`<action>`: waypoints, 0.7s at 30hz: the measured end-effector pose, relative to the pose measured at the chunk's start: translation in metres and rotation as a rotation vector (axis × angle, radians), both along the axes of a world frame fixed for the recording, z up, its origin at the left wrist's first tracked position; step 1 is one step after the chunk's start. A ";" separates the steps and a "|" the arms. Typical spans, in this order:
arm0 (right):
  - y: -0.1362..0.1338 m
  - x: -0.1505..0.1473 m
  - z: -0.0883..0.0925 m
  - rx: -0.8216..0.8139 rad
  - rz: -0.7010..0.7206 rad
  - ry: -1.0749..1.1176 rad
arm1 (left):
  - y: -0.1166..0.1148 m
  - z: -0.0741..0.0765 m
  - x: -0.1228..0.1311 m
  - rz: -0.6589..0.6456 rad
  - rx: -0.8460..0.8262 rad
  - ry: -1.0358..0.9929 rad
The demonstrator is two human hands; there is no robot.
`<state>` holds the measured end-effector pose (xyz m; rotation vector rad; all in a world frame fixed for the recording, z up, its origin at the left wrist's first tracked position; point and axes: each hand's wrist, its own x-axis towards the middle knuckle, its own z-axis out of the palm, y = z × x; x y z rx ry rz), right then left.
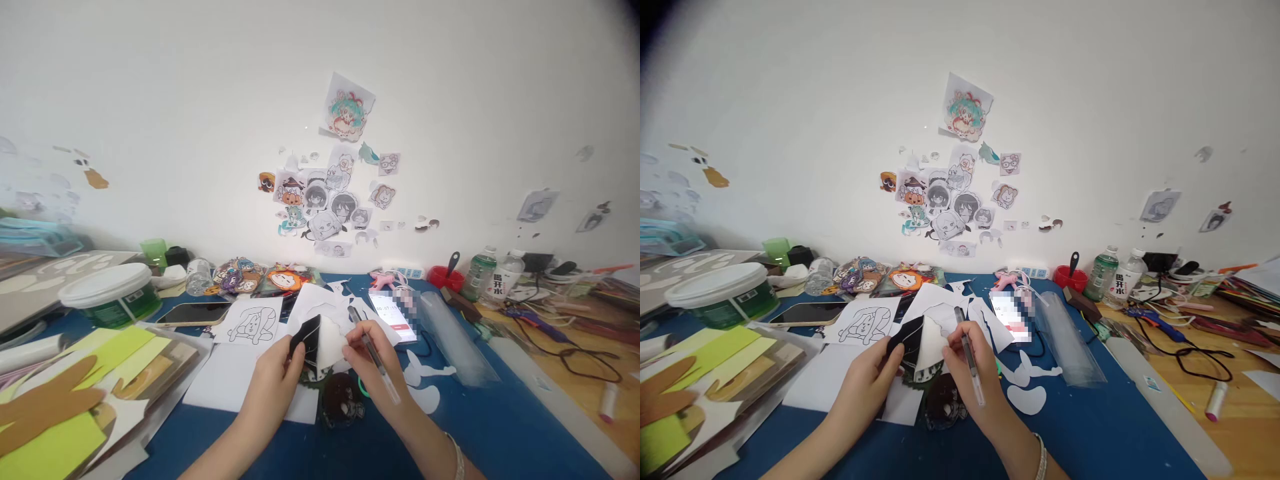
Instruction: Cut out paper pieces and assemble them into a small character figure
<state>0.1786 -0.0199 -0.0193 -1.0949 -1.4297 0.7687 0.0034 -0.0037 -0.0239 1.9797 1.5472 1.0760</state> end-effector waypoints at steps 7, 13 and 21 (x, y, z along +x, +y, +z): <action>-0.001 -0.007 -0.002 0.011 0.060 0.001 | 0.001 -0.005 0.003 0.003 -0.069 -0.150; -0.007 -0.022 -0.020 0.100 -0.076 -0.367 | -0.011 -0.019 0.015 0.035 -0.052 -0.254; -0.005 -0.018 -0.022 0.474 -0.371 -0.789 | -0.014 -0.018 0.019 -0.039 -0.171 -0.468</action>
